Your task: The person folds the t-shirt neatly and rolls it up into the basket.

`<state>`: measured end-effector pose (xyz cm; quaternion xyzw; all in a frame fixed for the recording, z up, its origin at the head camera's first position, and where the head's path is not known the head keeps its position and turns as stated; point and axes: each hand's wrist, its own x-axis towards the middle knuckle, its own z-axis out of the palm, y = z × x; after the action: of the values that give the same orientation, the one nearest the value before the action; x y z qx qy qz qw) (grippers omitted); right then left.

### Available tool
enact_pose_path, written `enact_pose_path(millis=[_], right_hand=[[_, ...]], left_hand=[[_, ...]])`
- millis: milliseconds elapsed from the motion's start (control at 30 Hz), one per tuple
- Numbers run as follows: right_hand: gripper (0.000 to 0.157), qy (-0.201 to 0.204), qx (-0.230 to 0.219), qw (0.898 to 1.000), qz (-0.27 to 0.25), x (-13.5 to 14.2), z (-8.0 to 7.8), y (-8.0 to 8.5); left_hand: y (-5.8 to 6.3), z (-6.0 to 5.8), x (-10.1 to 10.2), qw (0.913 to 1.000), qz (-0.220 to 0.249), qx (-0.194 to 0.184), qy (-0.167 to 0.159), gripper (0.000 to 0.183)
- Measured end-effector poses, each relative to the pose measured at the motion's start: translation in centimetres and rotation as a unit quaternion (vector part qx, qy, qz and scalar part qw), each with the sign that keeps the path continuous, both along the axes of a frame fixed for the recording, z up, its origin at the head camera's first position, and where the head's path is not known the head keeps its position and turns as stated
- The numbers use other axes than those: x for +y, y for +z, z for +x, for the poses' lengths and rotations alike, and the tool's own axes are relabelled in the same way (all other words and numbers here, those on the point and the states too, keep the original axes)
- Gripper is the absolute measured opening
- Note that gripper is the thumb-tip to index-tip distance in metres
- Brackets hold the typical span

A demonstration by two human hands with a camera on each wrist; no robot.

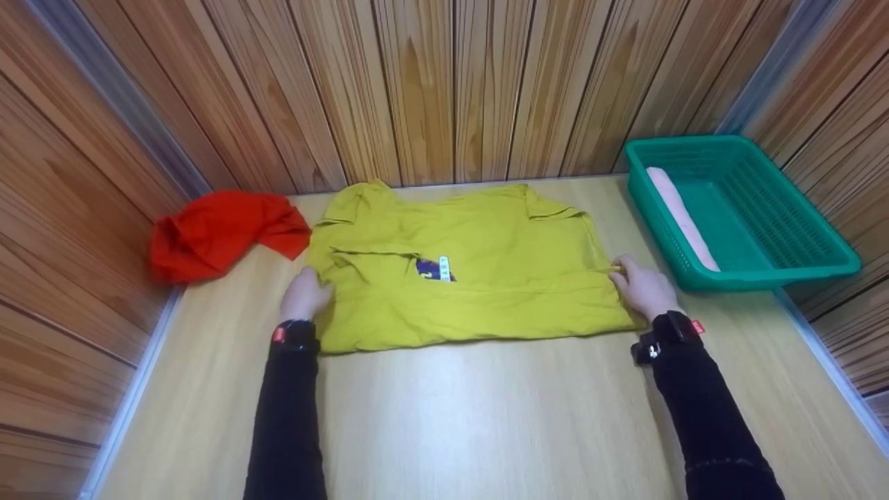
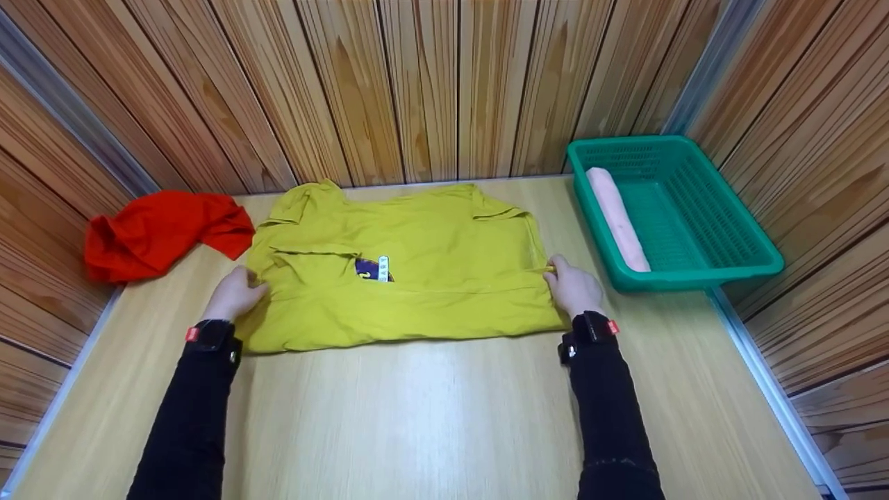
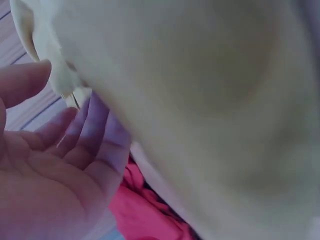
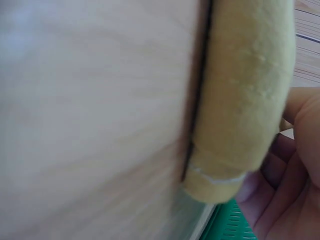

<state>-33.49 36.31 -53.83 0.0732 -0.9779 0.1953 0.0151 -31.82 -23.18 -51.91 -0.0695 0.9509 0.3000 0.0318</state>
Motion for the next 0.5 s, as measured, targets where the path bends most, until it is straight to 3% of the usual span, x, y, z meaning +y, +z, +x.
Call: enact_pose_path(millis=[333,500], right_hand=[[0.052,-0.023,-0.057,0.996,-0.069,0.7,1.1,0.3],[0.058,-0.018,-0.074,0.992,-0.097,1.5,2.3,0.1]], left_hand=[[-0.5,3.9,-2.5,0.9972,0.063,-0.04,-0.01,0.029],[-0.5,6.1,-3.3,0.9965,0.06,-0.058,-0.001,0.026]])
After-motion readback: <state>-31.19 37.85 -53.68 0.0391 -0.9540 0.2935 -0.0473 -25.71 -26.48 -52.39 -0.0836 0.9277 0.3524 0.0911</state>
